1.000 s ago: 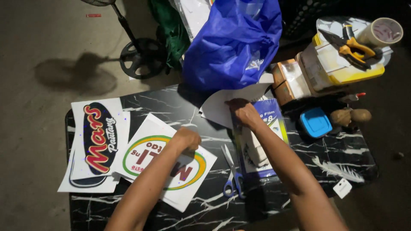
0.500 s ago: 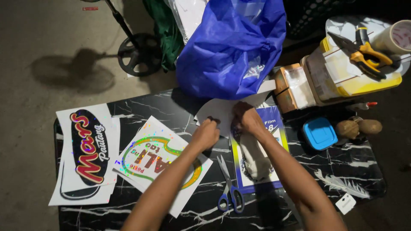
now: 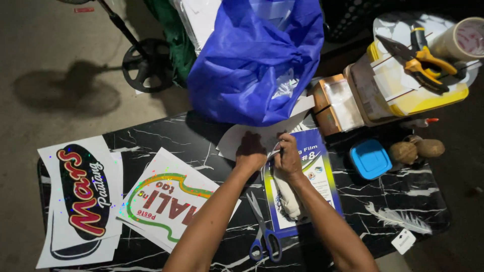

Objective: The person aligns a holographic sticker on a white sheet, places a clear laminating film over it, and smooths it with a white squeegee tool. They then flip the sheet and repeat the smoothing process on the other side.

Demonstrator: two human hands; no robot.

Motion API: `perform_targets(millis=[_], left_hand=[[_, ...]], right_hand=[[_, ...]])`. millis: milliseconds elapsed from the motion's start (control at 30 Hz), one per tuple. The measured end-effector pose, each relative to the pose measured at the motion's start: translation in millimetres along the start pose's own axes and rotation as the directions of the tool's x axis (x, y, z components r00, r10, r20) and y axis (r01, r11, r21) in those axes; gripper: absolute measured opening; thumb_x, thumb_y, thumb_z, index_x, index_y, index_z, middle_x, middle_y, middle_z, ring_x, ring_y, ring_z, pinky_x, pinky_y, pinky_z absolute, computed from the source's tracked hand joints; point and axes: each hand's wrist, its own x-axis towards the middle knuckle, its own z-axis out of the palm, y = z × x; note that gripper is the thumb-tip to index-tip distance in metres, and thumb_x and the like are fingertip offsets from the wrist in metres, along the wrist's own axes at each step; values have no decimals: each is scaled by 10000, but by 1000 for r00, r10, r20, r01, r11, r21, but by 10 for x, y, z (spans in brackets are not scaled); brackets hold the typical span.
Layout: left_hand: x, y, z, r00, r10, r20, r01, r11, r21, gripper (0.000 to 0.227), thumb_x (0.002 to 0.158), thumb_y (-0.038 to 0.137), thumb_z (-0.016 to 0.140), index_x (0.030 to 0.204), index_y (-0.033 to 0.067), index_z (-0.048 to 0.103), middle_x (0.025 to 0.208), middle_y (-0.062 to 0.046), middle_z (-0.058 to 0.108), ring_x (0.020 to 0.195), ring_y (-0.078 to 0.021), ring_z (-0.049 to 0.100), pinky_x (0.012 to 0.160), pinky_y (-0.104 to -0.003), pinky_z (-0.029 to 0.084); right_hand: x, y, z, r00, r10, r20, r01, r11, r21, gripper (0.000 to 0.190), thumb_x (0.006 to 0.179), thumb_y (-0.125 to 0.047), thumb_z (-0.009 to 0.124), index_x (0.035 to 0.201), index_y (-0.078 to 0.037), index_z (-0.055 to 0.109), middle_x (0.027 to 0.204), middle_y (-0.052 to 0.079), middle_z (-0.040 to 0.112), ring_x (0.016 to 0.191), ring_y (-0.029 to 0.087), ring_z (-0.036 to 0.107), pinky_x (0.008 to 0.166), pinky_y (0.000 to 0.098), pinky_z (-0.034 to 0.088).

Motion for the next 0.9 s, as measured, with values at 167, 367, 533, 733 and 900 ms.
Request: perform_targets(millis=[167, 367, 533, 733, 900], left_hand=[[333, -374, 608, 986, 60, -155, -62, 998, -11, 440, 837, 366, 689, 1150, 64, 621, 1246, -218, 606, 1171, -444, 573, 990, -561, 497], [-29, -204, 161, 996, -65, -66, 32, 909, -416, 314, 931, 306, 677, 1101, 49, 616, 1068, -232, 674, 1006, -444, 648, 859, -517, 518], [-1077, 180, -1175, 975, -134, -175, 1, 796, -605, 215, 993, 218, 609, 1108, 54, 532, 858, -176, 688, 784, -389, 707, 690, -483, 535], [-1941, -105, -1984, 964, -111, -243, -14, 887, -462, 172, 984, 156, 623, 1095, 61, 533, 745, -148, 670, 705, -376, 691, 596, -467, 500], [-2401, -157, -2617, 936, 212, -282, -282, 930, -237, 161, 965, 95, 649, 1109, 47, 595, 805, -144, 691, 741, -360, 695, 629, -457, 530]], right_hand=[[10, -55, -31, 999, 28, -30, -26, 996, 82, 305, 800, 108, 551, 1046, -60, 485, 1224, 202, 529, 1176, 384, 580, 1106, 498, 451], [148, -167, -217, 996, -62, -62, 71, 984, 165, 231, 815, 75, 552, 965, -80, 470, 1135, 151, 572, 1195, 343, 598, 1222, 604, 387], [200, -170, -381, 996, -86, -6, 86, 981, 173, 257, 766, 76, 529, 956, -86, 469, 1119, 132, 560, 1187, 349, 593, 1245, 603, 369], [669, -1308, -544, 981, -189, 41, 187, 981, 52, 483, 789, 52, 599, 1257, -45, 530, 1388, 201, 536, 1392, 433, 502, 1264, 562, 343], [1136, -2722, -626, 736, -320, 596, 474, 872, -118, 663, 729, -218, 829, 1330, -48, 604, 1250, 129, 652, 1197, 322, 625, 1068, 530, 448]])
